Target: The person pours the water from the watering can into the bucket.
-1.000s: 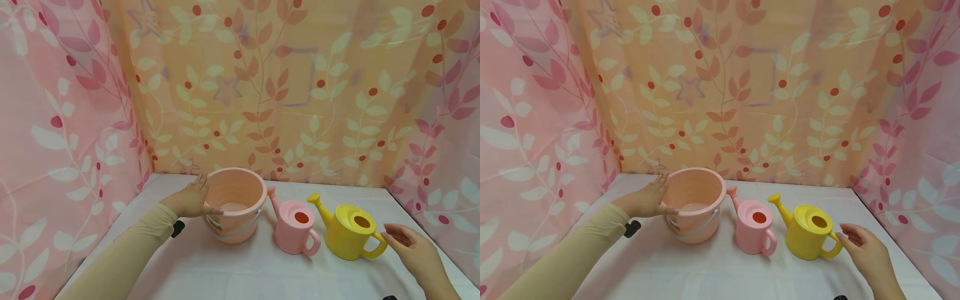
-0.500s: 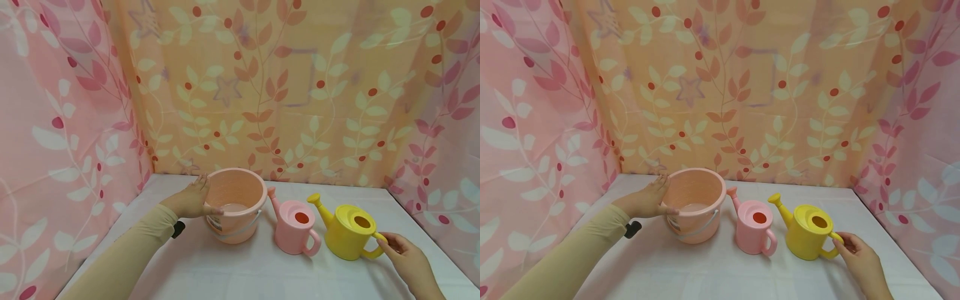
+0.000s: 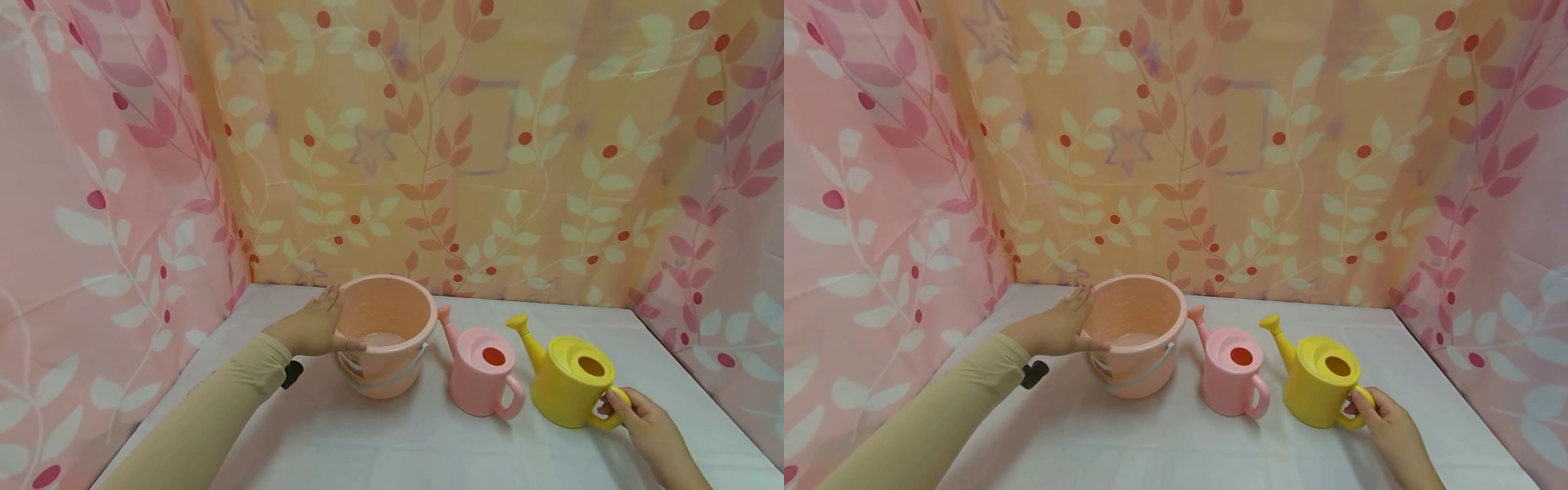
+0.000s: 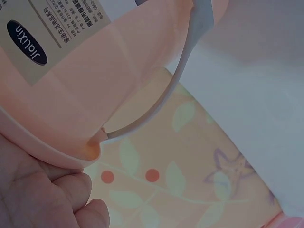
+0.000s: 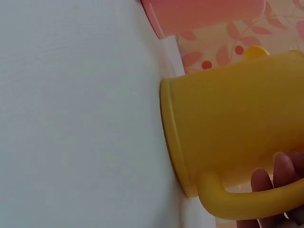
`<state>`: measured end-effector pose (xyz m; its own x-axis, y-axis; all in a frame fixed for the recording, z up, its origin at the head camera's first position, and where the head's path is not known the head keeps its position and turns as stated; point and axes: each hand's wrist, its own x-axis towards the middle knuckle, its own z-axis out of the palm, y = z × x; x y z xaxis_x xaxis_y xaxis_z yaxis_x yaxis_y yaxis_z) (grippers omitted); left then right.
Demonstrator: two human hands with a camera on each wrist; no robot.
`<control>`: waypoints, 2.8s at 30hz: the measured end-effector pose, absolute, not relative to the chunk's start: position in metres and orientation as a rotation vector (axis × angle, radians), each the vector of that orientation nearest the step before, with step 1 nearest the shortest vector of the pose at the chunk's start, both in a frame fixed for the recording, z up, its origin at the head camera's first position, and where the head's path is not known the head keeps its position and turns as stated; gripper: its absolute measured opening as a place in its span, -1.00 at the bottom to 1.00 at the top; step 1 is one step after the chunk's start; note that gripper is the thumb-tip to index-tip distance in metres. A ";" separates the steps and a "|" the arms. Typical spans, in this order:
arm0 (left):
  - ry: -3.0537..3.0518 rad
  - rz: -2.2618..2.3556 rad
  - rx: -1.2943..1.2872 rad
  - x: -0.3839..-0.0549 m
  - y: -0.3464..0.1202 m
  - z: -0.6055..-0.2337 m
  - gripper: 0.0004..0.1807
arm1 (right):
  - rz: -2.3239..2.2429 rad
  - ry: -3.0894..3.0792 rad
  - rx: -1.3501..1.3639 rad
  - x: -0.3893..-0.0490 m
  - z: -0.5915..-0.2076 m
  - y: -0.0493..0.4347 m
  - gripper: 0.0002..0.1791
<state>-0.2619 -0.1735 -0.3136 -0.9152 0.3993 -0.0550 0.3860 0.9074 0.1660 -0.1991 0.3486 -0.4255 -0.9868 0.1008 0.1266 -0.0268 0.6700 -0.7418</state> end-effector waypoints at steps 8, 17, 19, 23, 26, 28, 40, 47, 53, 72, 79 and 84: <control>2.988 0.213 0.615 -0.264 -0.174 -0.317 0.34 | 1.324 -2.696 -0.066 -0.200 -0.428 0.346 -0.48; 2.986 0.211 0.621 -0.263 -0.175 -0.316 0.33 | 1.381 -2.706 -0.112 -0.200 -0.429 0.342 -0.46; 2.988 0.216 0.630 -0.263 -0.175 -0.316 0.32 | 1.387 -2.678 -0.082 -0.200 -0.431 0.341 -0.49; 2.985 0.224 0.637 -0.262 -0.174 -0.315 0.32 | 1.421 -2.636 -0.044 -0.200 -0.432 0.338 -0.51; 2.982 0.224 0.624 -0.262 -0.173 -0.314 0.33 | 1.435 -2.625 -0.042 -0.199 -0.432 0.336 -0.51; 2.983 0.230 0.617 -0.262 -0.173 -0.314 0.33 | 1.433 -2.640 -0.076 -0.200 -0.431 0.334 -0.48; 2.987 0.250 0.609 -0.261 -0.172 -0.313 0.33 | 1.369 -2.552 -0.236 -0.201 -0.427 0.321 -0.45; 2.983 0.248 0.598 -0.261 -0.172 -0.313 0.34 | 1.380 -2.399 -0.392 -0.205 -0.429 0.313 -0.49; 2.983 0.235 0.594 -0.261 -0.172 -0.313 0.34 | 1.330 -2.401 -0.469 -0.204 -0.421 0.310 -0.48; 2.986 0.228 0.630 -0.262 -0.172 -0.313 0.30 | 1.329 -2.329 -0.280 -0.202 -0.376 0.305 -0.57; 2.986 0.222 0.620 -0.263 -0.173 -0.314 0.31 | 1.233 -2.364 -0.238 -0.201 -0.355 0.301 -0.57; 2.986 0.220 0.628 -0.264 -0.173 -0.314 0.32 | 1.172 -2.388 -0.199 -0.201 -0.342 0.297 -0.57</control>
<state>-0.2643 -0.1731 -0.3143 -0.9125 0.4058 -0.0507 0.3940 0.9056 0.1573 -0.2010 0.2968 -0.3424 -0.8793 0.3265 0.3467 -0.0744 0.6250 -0.7771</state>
